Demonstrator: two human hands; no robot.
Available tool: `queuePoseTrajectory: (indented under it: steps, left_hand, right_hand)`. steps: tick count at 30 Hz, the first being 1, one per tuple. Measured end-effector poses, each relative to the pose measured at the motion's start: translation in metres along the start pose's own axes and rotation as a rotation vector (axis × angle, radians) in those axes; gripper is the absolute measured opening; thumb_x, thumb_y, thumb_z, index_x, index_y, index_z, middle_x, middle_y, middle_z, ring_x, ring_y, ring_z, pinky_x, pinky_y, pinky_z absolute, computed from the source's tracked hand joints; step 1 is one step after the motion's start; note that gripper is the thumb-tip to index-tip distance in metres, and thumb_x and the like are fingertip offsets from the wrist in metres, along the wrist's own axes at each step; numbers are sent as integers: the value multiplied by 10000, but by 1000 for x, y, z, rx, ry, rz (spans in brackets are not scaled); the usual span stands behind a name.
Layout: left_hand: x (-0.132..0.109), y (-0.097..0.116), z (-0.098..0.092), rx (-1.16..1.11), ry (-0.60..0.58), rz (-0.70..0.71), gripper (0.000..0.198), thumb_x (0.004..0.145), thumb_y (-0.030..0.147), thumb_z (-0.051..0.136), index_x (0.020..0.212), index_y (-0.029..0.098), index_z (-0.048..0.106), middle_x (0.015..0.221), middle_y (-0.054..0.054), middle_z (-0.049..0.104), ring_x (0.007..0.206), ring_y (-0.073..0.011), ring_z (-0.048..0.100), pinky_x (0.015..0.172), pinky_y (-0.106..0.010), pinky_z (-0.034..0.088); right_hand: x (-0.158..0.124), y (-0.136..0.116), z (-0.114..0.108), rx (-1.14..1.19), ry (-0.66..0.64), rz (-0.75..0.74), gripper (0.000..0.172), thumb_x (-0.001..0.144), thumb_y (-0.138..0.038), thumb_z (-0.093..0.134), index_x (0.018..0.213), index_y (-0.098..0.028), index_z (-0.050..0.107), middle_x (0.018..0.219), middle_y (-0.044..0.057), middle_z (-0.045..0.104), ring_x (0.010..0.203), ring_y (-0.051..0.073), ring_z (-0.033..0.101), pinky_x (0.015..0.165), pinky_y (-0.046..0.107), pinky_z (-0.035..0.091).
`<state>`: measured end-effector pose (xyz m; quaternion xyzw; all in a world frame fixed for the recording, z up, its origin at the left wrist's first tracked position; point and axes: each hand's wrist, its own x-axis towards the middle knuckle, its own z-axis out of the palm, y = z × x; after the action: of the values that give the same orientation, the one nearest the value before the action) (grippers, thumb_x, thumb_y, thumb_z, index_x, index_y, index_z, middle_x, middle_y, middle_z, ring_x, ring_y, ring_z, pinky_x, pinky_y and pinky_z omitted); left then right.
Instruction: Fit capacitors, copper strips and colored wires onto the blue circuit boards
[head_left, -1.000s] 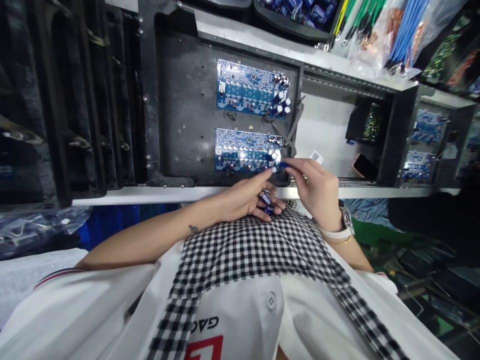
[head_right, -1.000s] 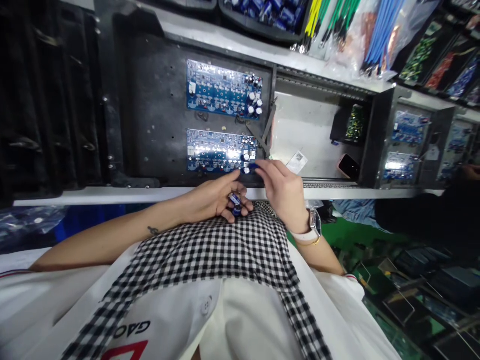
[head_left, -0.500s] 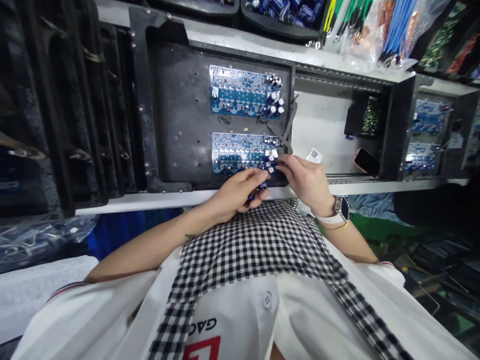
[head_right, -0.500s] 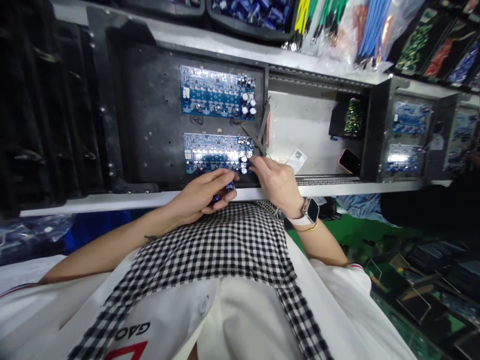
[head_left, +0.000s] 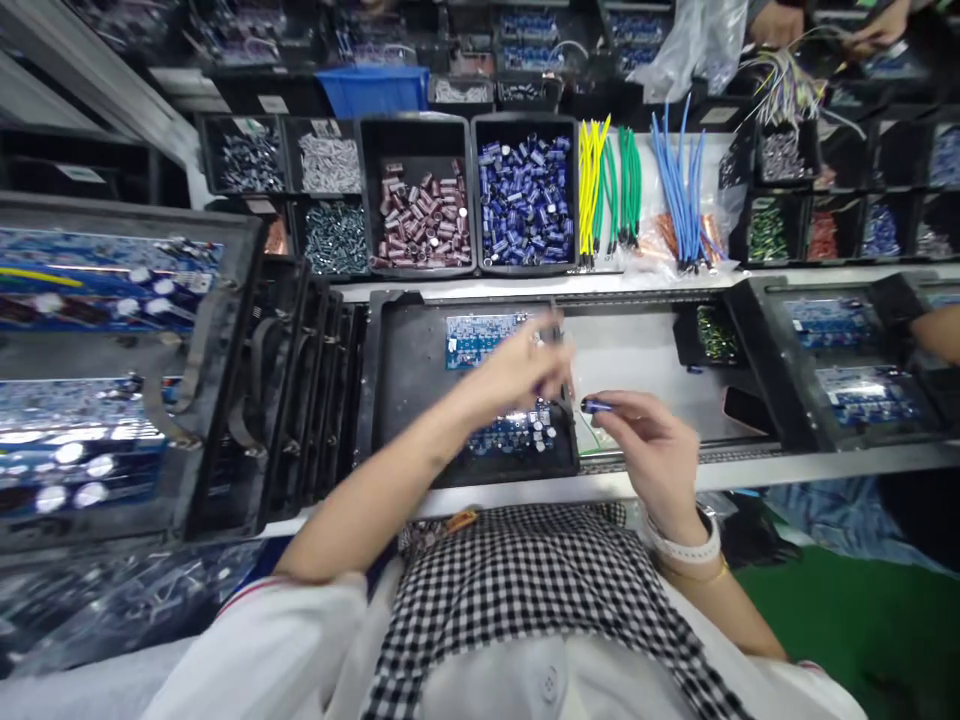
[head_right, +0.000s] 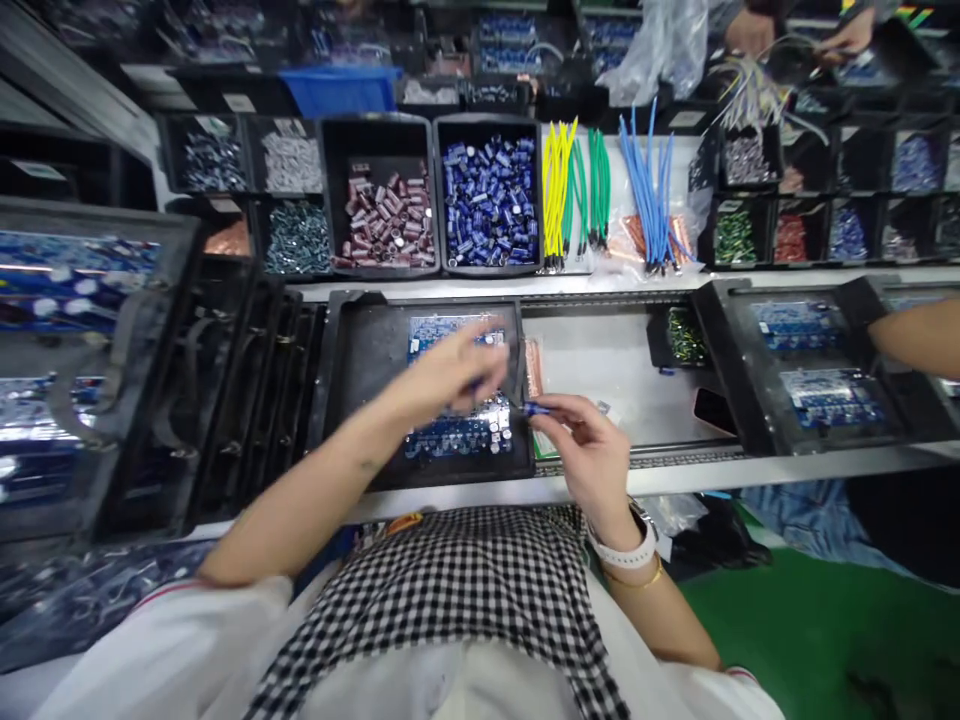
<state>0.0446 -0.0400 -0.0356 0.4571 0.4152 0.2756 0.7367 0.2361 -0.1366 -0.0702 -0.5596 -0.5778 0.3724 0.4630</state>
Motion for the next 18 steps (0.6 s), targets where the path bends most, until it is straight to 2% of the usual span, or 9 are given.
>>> queuePoseTrajectory:
  steps: [2,3,5,6,8,9,12,16,18]
  left_hand:
    - [54,31,-28,121,301,242,656,978,388,556,1551,235,277,1288,-128,568,1123,-275,576,802,-372,521]
    - [78,42,-46,234,457,286,654,979,327,567,1556,248,268,1490,-104,422,1336,-289,422,995,-428,453]
    - [109,48,-84,547,783,148,734,919,233,672,1542,236,284,1669,-3,66,1501,-244,35,1233,-409,91]
    - [115,44,-102,577,843,77,776,919,175,666,1555,178,221,1674,4,-77,1490,-248,-142,1208,-442,-143]
    - [114,32,-134,637,822,-4,769,977,308,616,1568,196,137,1659,63,-93,1472,-242,-161,1139,-440,-274]
    - [109,26,-147,735,674,-79,794,982,417,601,1571,245,97,1647,101,-88,1469,-248,-122,1139,-441,-270]
    - [102,17,-173,968,520,-93,718,996,588,477,1544,366,70,1603,192,-39,1435,-210,10,1171,-400,-195]
    - [116,14,-195,1044,491,113,606,1016,538,448,1453,166,255,1504,49,245,1242,-194,224,1146,-283,-74]
    - [121,10,-202,1074,492,193,526,1009,518,477,1359,142,361,1394,14,396,1165,-199,265,1131,-273,-17]
  right_hand:
    - [-2,6,-2,-65,25,-65,164,851,-232,742,1012,-266,737,969,16,749,871,163,698,811,313,575]
    - [-5,10,-3,-114,-27,-99,153,866,-227,723,1014,-264,739,1000,25,744,929,172,697,866,332,570]
    - [-14,20,-2,-212,-145,-131,151,908,-221,665,1030,-268,740,1055,38,727,1010,181,684,938,361,553]
    - [-21,26,-2,-250,-184,-126,165,926,-220,636,1045,-272,738,1068,42,719,1019,181,681,943,366,554]
    - [-33,39,-1,-294,-204,-104,183,945,-222,603,1060,-277,734,1070,49,711,1008,181,681,928,370,563]
    - [-39,44,-1,-307,-197,-95,182,946,-225,600,1060,-278,732,1066,52,710,1004,185,682,923,375,566]
    - [-46,52,1,-347,-163,-67,184,940,-242,608,1094,-272,705,1051,56,708,959,193,684,894,386,575]
    - [-42,45,2,-418,-209,-14,208,928,-244,625,1135,-252,642,979,41,696,847,183,673,820,367,576]
    - [-39,41,3,-442,-258,-22,181,928,-224,622,1107,-248,637,995,41,698,881,184,673,836,363,569]
